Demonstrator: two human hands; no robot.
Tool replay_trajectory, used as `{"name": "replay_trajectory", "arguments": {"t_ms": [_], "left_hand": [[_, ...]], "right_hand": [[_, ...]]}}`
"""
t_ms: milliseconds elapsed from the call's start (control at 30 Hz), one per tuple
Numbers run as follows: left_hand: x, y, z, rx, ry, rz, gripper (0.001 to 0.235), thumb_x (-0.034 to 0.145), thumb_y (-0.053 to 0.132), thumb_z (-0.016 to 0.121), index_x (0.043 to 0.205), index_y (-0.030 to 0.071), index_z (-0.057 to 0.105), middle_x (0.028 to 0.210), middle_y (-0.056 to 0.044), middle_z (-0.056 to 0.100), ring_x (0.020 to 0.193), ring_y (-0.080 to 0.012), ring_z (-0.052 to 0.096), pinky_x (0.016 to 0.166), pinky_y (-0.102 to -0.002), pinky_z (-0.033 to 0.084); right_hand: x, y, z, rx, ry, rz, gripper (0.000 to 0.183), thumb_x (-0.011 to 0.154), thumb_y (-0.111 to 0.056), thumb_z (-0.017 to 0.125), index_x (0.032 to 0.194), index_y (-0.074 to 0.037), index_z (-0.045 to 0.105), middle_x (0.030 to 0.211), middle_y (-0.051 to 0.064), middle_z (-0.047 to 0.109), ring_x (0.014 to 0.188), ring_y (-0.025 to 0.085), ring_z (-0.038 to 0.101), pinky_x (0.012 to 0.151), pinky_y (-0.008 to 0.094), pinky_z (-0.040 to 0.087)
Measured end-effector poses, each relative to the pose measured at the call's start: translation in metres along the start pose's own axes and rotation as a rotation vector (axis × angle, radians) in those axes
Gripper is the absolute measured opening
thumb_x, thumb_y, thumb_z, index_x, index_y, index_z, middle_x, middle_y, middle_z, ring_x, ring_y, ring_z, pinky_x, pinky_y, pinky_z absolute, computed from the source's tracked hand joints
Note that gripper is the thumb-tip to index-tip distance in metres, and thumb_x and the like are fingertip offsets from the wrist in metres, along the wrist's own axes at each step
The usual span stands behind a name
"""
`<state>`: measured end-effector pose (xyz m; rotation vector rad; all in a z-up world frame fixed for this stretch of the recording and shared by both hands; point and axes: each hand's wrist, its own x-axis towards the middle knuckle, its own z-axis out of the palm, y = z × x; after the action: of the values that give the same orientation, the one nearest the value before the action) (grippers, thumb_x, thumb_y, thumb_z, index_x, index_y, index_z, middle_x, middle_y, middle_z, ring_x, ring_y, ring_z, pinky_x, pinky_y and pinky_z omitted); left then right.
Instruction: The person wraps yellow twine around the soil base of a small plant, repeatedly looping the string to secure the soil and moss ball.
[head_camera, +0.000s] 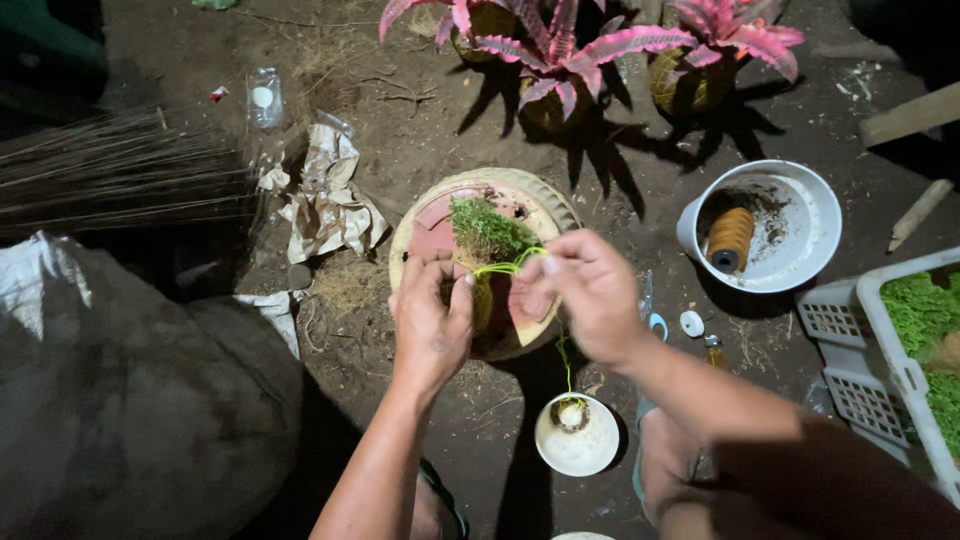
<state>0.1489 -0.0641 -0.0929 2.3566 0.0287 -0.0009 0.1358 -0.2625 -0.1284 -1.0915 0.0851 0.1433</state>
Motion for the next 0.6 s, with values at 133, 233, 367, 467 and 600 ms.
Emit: {"name": "replay_trajectory", "arguments": {"t_ms": [133,233,367,467,600], "left_hand": [[-0.001,-0.007,-0.004,-0.157,0.042,0.002,0.014,0.091,0.015,0.067,0.097,0.003,0.07,0.117,-0.013,0.066,0.107,-0.0305,0.067,0.094,-0.041,0.051],[-0.003,-0.01,-0.002,-0.154,0.085,0.052,0.013,0.091,0.014,0.067,0.097,0.003,0.07,0.117,-0.014,0.067,0.106,-0.0315,0.067,0.094,-0.042,0.051],[-0.007,-0.012,0.003,-0.127,0.107,0.069,0.012,0.092,0.015,0.067,0.097,0.003,0.069,0.115,-0.013,0.067,0.108,-0.0314,0.066,0.097,-0.043,0.047],[-0.005,-0.013,0.002,-0.088,0.08,0.06,0.012,0.092,0.015,0.066,0.097,0.004,0.069,0.115,-0.013,0.066,0.112,-0.0313,0.063,0.1,-0.045,0.042],[-0.009,-0.015,0.003,-0.097,0.086,0.09,0.014,0.092,0.016,0.065,0.101,0.005,0.067,0.119,-0.013,0.064,0.114,-0.0305,0.061,0.101,-0.045,0.039]], "right_hand": [[0.008,-0.018,-0.051,-0.569,-0.189,0.179,0.01,0.102,-0.01,0.059,0.1,-0.003,0.065,0.086,0.013,0.067,0.074,0.013,0.058,0.065,0.029,0.046],[0.005,-0.02,-0.052,-1.561,0.082,-0.244,0.012,0.089,-0.011,0.066,0.1,-0.005,0.068,0.098,0.015,0.072,0.089,0.033,0.066,0.079,0.045,0.047],[-0.004,-0.027,-0.018,-1.336,0.128,-0.544,0.01,0.092,-0.005,0.063,0.102,-0.004,0.065,0.107,0.014,0.071,0.099,0.035,0.067,0.088,0.048,0.047],[-0.005,-0.031,0.012,-1.18,-0.069,-0.737,0.015,0.088,-0.002,0.062,0.103,-0.003,0.065,0.11,0.013,0.07,0.1,0.032,0.068,0.091,0.045,0.049],[-0.005,-0.012,0.042,-0.97,-0.183,-0.747,0.015,0.092,-0.002,0.066,0.107,0.0,0.064,0.109,0.014,0.069,0.097,0.03,0.069,0.083,0.037,0.054]]}}
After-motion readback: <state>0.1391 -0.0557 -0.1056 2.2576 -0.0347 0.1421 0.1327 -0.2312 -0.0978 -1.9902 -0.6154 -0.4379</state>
